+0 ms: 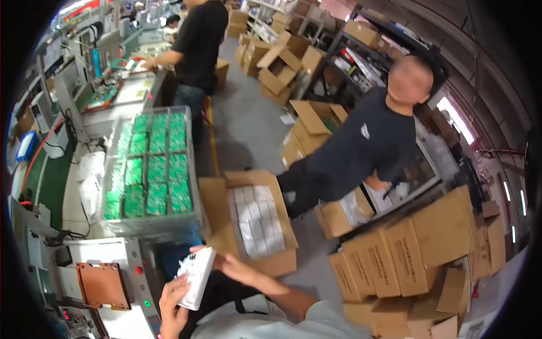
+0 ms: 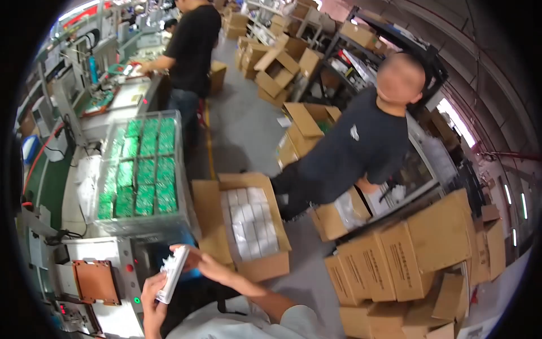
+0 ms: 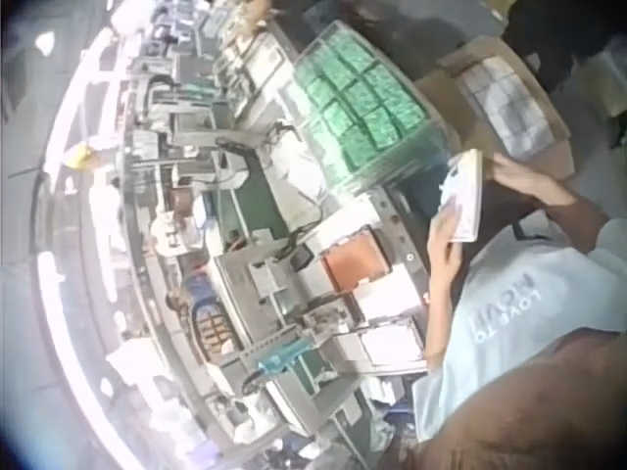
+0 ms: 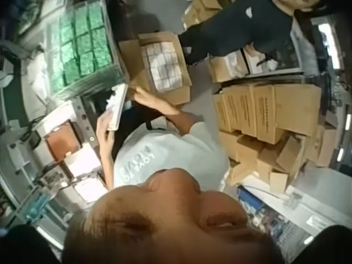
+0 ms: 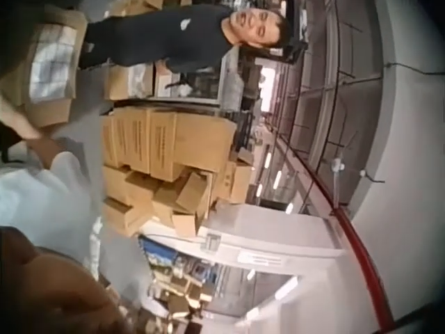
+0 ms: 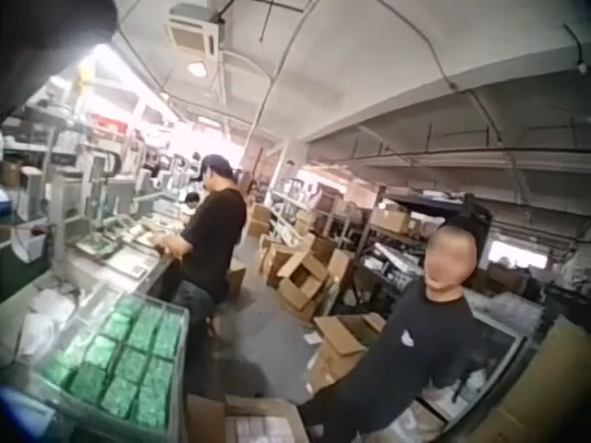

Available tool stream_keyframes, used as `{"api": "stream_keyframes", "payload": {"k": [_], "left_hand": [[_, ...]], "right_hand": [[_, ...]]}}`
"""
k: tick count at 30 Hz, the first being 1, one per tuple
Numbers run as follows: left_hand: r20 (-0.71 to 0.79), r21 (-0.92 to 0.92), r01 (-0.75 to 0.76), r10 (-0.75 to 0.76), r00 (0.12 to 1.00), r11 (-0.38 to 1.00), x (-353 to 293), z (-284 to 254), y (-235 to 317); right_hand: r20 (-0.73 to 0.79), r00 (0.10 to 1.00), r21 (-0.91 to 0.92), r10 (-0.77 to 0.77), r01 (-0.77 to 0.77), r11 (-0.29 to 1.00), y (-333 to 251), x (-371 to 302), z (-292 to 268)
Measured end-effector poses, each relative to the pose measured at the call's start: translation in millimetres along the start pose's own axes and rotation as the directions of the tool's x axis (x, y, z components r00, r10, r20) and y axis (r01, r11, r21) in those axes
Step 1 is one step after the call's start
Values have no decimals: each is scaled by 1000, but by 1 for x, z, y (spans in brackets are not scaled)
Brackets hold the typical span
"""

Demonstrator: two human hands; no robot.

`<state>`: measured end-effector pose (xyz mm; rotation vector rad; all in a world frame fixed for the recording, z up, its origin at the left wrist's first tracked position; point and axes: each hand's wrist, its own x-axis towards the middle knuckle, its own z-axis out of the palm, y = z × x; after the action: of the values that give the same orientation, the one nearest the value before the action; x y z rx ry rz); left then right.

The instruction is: Placing electronic components into an assembly machine for processing on a factory line.

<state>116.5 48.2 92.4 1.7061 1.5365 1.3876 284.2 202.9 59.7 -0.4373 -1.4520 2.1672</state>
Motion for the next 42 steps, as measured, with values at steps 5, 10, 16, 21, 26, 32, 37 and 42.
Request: {"api": "stream_keyframes", "payload": {"k": [5, 10, 16, 21, 26, 32, 37, 42], "left_hand": [[374, 154, -348, 272, 887, 925, 56, 21, 31], [641, 326, -533, 232, 732, 781, 60, 60, 19], [437, 337, -346, 180, 881, 876, 52, 70, 1], [396, 325, -252, 111, 911, 912, 46, 62, 13], [341, 190, -13, -53, 939, 982, 24, 68, -13], [-23, 515, 21, -11, 1000, 857, 18, 31, 13], [-266, 647, 304, -166, 949, 699, -3, -1, 22], [-548, 632, 571, -218, 807, 523, -38, -15, 20]], "right_hand": [[-25, 981, 304, 191, -175, 936, -57, -62, -41], [-275, 936, 180, 218, -172, 969, -53, -101, -63], [-609, 396, -753, -687, -15, 658, -108, -128, -90], [-129, -411, -861, -902, -404, 307, -257, -124, -113], [-400, -149, -912, -904, -36, 409, -216, -95, -163], [-422, 906, 133, 9, 52, 990, -19, -29, -38], [-131, 984, 126, 123, -106, 986, 9, 17, 22], [140, 989, -137, 43, -24, 990, -3, 71, 95]]}}
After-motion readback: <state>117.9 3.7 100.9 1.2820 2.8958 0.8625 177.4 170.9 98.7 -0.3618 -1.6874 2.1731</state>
